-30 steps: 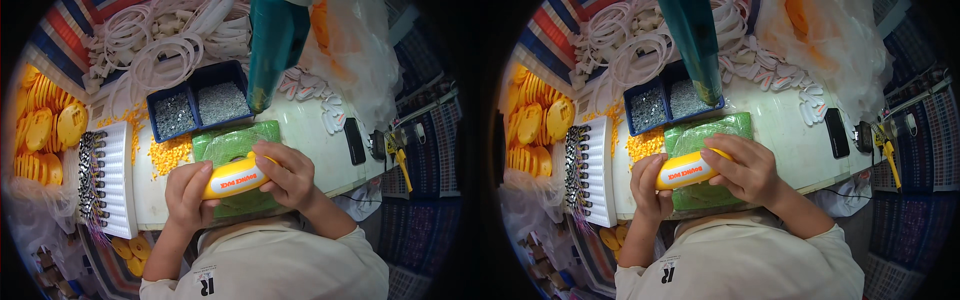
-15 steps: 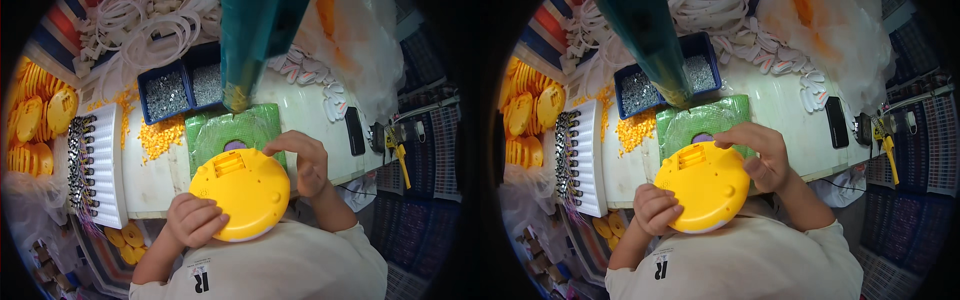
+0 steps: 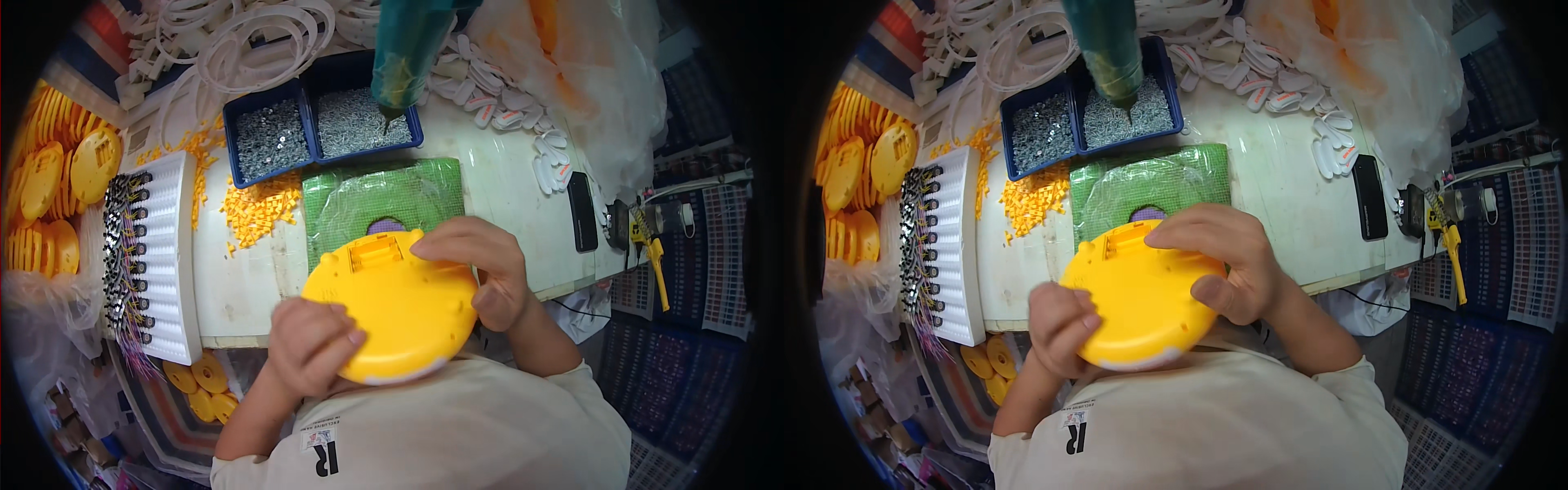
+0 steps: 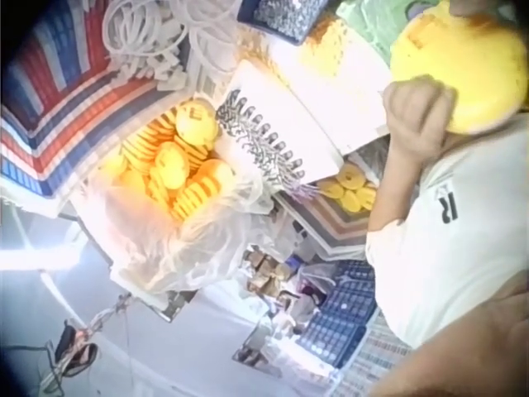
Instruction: Assemble yellow plastic toy components using a soldering iron and a pneumatic screwdriver.
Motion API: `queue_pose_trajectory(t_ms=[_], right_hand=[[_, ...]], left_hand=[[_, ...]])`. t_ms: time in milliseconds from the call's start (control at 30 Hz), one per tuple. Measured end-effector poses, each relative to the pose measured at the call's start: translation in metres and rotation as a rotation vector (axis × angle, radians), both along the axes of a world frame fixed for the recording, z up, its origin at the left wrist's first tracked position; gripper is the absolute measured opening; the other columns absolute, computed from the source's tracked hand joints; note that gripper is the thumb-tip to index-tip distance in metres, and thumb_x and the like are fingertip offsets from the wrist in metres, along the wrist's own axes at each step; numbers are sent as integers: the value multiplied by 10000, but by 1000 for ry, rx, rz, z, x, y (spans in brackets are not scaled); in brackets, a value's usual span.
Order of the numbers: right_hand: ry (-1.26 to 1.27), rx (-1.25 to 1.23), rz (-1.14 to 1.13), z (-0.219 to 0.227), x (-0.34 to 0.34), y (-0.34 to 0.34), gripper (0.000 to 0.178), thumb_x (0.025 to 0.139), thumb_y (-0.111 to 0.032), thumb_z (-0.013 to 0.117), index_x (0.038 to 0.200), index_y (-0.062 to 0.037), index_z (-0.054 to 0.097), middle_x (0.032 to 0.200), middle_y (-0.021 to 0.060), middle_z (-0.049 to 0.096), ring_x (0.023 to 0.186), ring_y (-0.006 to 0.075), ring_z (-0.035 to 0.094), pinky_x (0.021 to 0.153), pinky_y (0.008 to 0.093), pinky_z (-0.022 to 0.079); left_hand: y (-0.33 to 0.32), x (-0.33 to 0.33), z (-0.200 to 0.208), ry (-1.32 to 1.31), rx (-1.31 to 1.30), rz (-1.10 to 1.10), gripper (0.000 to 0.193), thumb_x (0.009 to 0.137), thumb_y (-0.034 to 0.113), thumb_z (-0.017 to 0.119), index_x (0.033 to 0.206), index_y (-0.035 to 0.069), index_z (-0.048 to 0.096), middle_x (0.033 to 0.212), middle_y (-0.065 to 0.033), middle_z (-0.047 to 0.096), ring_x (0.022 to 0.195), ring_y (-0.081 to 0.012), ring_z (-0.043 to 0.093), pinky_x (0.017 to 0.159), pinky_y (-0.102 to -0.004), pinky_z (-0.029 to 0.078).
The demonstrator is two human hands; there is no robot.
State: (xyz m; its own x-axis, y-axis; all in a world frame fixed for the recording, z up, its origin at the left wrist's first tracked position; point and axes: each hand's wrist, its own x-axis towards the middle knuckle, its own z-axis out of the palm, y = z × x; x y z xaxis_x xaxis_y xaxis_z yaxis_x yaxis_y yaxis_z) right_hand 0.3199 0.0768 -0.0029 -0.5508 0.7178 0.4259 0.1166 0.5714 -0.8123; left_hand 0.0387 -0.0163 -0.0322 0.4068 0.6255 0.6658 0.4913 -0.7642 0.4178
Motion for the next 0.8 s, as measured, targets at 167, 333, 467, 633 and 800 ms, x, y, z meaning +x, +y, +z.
queue_pose_trajectory(t_ms=[167, 333, 467, 633, 800], right_hand=[[-40, 351, -74, 1, -17, 2, 640, 1022, -535, 568, 1335, 19, 648, 1265, 258, 655, 1048, 365, 702, 879, 411, 581], [-121, 560, -143, 5, -25, 17, 413, 1091, -286, 543, 1363, 10, 638, 1275, 268, 661, 1072, 373, 703, 888, 391, 587], [-162, 210, -185, 33, -35, 40, 407, 1091, -271, 551, 1356, 23, 643, 1235, 211, 698, 1068, 280, 706, 896, 333, 573], [-333, -677, -93, 13, -39, 73, 415, 1091, -325, 564, 1224, 42, 705, 1055, 60, 740, 944, 101, 676, 844, 291, 557], [-386, -765, -89, 17, -38, 63, 424, 1096, -329, 544, 1215, 44, 705, 1025, 54, 741, 902, 90, 665, 835, 289, 553]], left_hand=[[31, 4, 13, -138, -60, 175, 534, 1029, 466, 614, 1377, 65, 555, 1170, -220, 623, 1015, -370, 647, 838, -457, 535], [57, -2, 30, -46, -32, 187, 466, 1024, 320, 640, 1417, 71, 610, 1225, -217, 648, 1026, -378, 675, 881, -449, 552], [88, 1, 73, -96, -477, 236, 373, 1050, 170, 559, 1382, 17, 634, 1120, -197, 721, 1041, -335, 702, 933, -380, 543], [105, -7, 45, -276, -1058, 189, 454, 1106, 336, 498, 1320, -32, 655, 1171, -180, 736, 1080, -245, 697, 988, -363, 512], [98, -6, 49, -224, -1219, 276, 436, 1083, 342, 544, 1283, -25, 666, 1085, -170, 741, 1010, -281, 709, 932, -377, 530]])
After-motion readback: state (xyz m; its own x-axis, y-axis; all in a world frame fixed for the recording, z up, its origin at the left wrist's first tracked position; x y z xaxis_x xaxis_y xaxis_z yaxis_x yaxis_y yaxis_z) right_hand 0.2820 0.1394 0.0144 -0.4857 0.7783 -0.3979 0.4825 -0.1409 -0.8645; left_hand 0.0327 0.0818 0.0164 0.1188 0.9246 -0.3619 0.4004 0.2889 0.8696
